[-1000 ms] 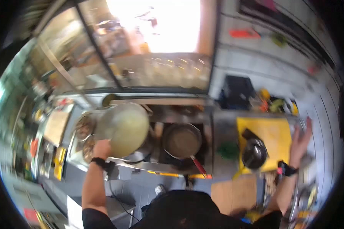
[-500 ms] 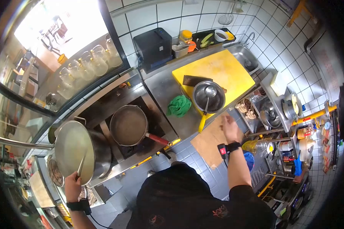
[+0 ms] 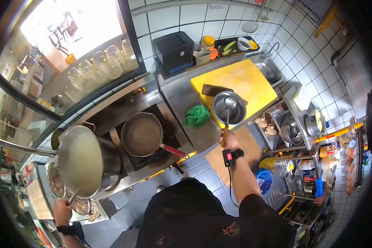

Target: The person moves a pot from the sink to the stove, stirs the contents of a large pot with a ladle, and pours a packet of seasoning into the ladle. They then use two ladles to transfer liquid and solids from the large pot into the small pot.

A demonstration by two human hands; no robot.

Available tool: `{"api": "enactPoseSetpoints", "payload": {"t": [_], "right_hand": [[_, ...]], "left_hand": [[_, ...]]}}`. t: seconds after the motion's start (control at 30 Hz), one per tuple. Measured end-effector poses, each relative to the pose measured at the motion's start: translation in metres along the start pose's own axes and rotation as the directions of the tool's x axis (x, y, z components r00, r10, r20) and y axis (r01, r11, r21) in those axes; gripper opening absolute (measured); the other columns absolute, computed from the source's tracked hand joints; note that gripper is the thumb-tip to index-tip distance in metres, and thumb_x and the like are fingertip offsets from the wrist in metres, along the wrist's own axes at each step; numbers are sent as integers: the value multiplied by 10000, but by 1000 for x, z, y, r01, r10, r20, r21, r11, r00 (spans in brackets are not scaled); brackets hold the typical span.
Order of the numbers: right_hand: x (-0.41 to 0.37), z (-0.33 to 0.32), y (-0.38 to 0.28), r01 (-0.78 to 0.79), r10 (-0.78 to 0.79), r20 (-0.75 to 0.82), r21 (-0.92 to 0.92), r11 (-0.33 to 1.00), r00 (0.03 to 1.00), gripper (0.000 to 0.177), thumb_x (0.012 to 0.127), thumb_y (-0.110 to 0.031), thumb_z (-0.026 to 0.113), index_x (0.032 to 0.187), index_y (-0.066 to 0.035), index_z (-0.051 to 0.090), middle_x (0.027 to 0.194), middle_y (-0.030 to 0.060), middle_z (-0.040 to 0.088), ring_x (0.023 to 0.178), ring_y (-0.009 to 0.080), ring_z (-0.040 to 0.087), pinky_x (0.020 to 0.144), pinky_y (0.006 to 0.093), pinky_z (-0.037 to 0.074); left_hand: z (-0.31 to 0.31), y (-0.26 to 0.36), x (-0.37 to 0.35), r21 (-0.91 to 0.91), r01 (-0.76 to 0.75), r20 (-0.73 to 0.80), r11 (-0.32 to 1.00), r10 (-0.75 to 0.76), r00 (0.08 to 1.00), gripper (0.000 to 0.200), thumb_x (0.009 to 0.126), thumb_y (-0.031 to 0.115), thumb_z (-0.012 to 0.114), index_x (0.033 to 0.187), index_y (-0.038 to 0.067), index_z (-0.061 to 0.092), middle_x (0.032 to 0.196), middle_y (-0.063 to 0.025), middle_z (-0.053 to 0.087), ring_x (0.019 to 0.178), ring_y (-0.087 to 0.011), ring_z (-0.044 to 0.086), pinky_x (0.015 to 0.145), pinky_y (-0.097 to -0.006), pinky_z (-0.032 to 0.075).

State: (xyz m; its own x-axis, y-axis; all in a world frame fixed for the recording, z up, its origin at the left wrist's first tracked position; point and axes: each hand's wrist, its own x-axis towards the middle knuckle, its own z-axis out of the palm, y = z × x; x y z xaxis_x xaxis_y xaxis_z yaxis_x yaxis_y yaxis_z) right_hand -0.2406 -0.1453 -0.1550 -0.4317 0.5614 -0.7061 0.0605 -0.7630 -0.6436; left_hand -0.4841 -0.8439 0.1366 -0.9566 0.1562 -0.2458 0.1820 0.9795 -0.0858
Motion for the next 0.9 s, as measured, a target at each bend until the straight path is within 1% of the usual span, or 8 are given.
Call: {"api": "enactPoseSetpoints", "payload": {"t": [0.07,0.17,0.33,0.43,0.53,0.7,0.77,0.9], "right_hand": [[2,-10,7,221,-227,6,-248,943,974,275,1031,-291,526,1140,-51,601,814,67,581,614,143,534,539,290,448],[-21,-7,10,336,-358,-33,-273,901,933,232,1018,-254,588,1092,-34,606,721,23,549,487,105,472,452,250,387],[-101,20,-11,385,-404,26,-365,848,914,251,1038,-240,562,1161,-27,609,701,1,536,482,91,463,451,237,370],[-153,43,-24,387,-371,121,-405,829,921,282,1048,-207,535,1249,-18,599,711,-11,532,498,78,456,472,221,367],[-192,65,-28,451,-309,368,-410,793,877,330,1052,-177,504,1338,-28,573,734,-19,536,564,59,464,498,201,366],[-234,114,-12,460,-147,560,-473,751,815,363,1052,-153,490,1390,-37,550,740,-9,545,578,59,459,506,204,367],[-254,142,-3,516,-91,663,-482,708,743,363,1052,-144,480,1392,-38,550,742,-3,550,582,61,462,516,209,370],[-275,194,19,584,-6,762,-490,647,647,349,1052,-137,477,1372,-20,556,743,-8,544,580,57,457,533,208,371]], "left_hand": [[16,-10,5,56,-51,-140,997,59,988,126,731,69,650,795,-16,716,784,-276,646,777,-464,648,707,-514,513],[50,-22,24,89,-34,-172,995,49,984,120,734,68,691,814,-19,711,846,-255,671,849,-453,649,762,-527,509],[86,-1,53,-56,-100,-212,993,86,973,151,802,86,639,887,-35,669,869,-270,672,872,-472,645,777,-551,500],[102,12,61,-85,-83,-186,993,66,980,172,834,118,620,918,-23,671,855,-271,675,872,-476,647,768,-559,502],[84,41,42,-164,-95,-186,982,64,980,228,853,168,618,995,7,695,877,-277,672,869,-471,652,767,-546,508],[74,50,9,-207,-119,-170,971,85,982,227,858,125,598,1053,21,651,843,-260,670,846,-469,652,741,-564,516],[73,50,-6,-92,-189,-176,978,171,969,276,853,107,605,1119,50,650,830,-222,669,815,-436,671,700,-538,532],[75,52,-27,95,-128,-136,987,141,981,350,862,95,593,1209,79,636,828,-149,672,786,-344,709,656,-440,572]]}}
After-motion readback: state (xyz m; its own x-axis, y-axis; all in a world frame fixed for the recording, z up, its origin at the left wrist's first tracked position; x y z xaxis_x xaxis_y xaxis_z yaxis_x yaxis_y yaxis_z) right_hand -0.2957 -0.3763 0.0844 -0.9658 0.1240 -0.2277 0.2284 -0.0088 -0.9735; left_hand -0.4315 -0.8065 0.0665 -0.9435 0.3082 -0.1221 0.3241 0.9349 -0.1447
